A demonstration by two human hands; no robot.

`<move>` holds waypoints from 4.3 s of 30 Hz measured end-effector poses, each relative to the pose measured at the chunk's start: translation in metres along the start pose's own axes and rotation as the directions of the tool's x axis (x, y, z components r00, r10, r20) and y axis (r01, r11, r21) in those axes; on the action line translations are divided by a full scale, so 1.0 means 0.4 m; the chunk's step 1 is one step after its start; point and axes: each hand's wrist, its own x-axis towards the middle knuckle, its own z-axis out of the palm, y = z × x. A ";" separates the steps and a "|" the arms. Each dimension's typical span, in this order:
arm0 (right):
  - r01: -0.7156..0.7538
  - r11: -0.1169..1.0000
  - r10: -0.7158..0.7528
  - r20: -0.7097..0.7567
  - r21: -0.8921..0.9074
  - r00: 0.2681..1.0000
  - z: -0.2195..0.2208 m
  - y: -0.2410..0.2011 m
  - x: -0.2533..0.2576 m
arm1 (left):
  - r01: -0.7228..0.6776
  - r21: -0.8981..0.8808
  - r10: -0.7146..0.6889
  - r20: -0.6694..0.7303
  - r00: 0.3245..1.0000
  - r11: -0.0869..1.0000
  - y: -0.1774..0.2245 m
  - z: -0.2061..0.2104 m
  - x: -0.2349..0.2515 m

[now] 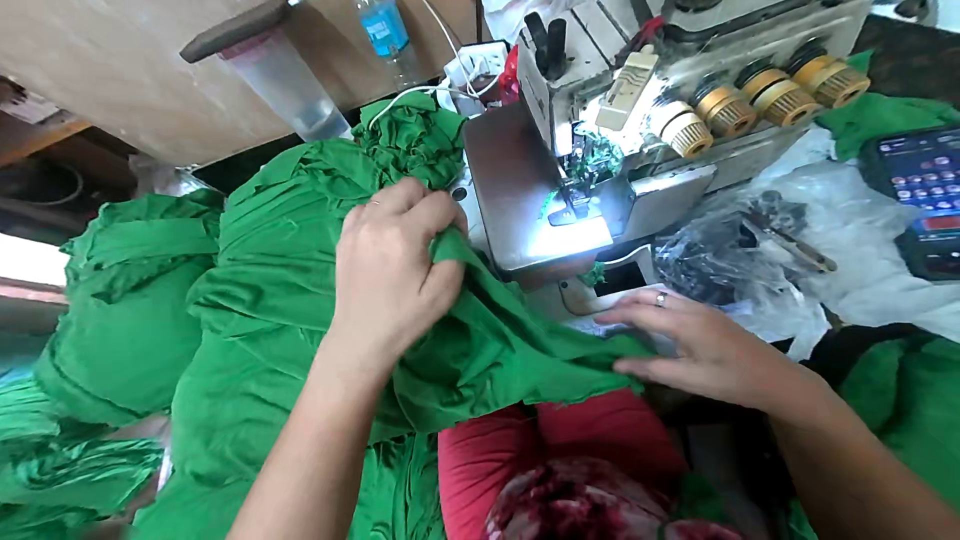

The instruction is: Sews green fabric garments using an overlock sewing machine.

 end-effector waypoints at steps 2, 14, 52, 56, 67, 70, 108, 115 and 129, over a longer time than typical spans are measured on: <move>-0.029 0.999 0.031 -0.053 0.037 0.998 0.000 -0.044 0.031 | -0.001 -0.055 0.000 -0.016 1.000 0.998 0.025 0.023 0.013; 0.145 0.983 -0.110 -0.268 0.113 0.957 0.006 -0.096 0.146 | -0.089 -0.323 0.139 0.136 0.981 0.942 -0.007 0.074 -0.014; -0.085 0.928 0.244 -0.419 0.363 0.875 0.004 0.060 0.128 | 0.369 0.049 -0.371 0.212 0.904 0.928 0.128 0.203 0.134; -0.188 0.969 0.243 -0.506 0.159 0.828 -0.012 0.067 0.170 | 0.468 0.119 -0.483 0.213 0.849 0.876 0.135 0.217 0.195; -0.128 0.987 0.150 -0.292 0.095 0.944 0.091 0.069 0.012 | 0.303 -0.169 -0.308 -0.003 0.951 0.938 -0.239 0.112 0.126; -0.146 0.986 0.160 -0.238 0.077 0.958 0.069 0.024 0.010 | 0.503 -0.098 -0.503 0.030 0.864 0.859 -0.359 0.052 0.187; -0.128 0.990 0.141 -0.313 0.061 0.939 0.086 0.046 0.000 | 0.316 -0.104 -0.271 0.309 0.911 0.943 -0.448 0.085 0.363; -0.136 0.990 0.138 -0.340 0.030 0.930 0.089 0.043 0.003 | 0.318 0.125 -0.338 0.219 0.915 0.940 -0.450 0.137 0.353; -0.170 0.984 0.179 -0.297 0.057 0.938 0.088 0.033 0.010 | 0.358 0.068 -0.362 0.306 0.881 0.931 -0.414 0.177 0.336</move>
